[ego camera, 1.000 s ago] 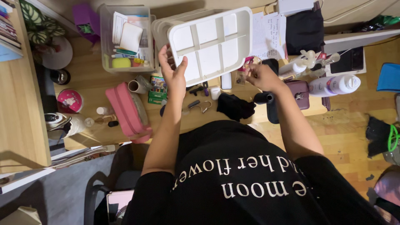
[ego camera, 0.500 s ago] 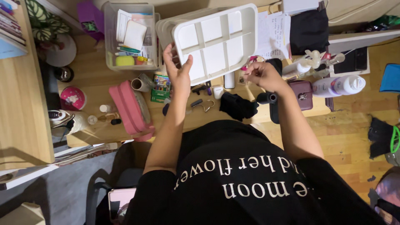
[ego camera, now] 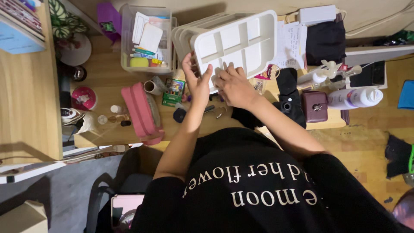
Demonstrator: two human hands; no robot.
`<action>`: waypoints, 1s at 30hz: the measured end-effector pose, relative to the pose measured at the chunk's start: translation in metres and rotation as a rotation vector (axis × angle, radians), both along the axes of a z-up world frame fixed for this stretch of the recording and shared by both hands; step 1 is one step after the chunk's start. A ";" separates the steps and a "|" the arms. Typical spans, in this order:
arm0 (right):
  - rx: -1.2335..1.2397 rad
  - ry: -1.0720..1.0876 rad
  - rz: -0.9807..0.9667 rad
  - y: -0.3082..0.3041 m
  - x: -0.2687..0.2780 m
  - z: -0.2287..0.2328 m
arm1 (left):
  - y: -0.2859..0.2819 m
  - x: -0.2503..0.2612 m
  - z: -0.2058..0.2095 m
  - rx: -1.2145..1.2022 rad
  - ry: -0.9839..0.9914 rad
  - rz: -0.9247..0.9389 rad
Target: The person empties a white plastic organizer by removing small items such as clips, a tape roll, and a small pouch, then wipes the organizer's compartments and exterior with a black cloth. The person handles the organizer multiple times, turning it over to clean different sides.
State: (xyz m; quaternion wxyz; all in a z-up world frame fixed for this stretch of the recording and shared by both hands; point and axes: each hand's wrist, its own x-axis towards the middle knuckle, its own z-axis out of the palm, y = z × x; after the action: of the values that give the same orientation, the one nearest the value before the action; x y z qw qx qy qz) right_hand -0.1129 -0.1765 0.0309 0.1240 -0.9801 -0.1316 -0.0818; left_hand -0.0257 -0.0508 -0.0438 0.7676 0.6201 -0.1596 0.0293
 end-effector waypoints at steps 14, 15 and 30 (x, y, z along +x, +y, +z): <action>0.291 0.130 -0.073 -0.036 -0.015 -0.027 | -0.002 -0.006 0.001 0.073 -0.005 -0.008; 0.366 0.084 -0.089 -0.046 -0.019 -0.034 | -0.001 -0.004 0.001 0.075 -0.024 0.012; 0.457 0.164 -0.664 -0.165 -0.058 -0.192 | 0.025 0.007 -0.002 -0.059 0.125 -0.079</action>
State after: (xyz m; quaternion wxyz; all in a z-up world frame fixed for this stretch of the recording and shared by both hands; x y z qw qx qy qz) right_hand -0.1705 -0.3412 -0.1613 0.3153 -0.9199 0.2239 -0.0658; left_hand -0.0185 -0.0255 -0.0459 0.7947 0.5908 -0.1347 -0.0351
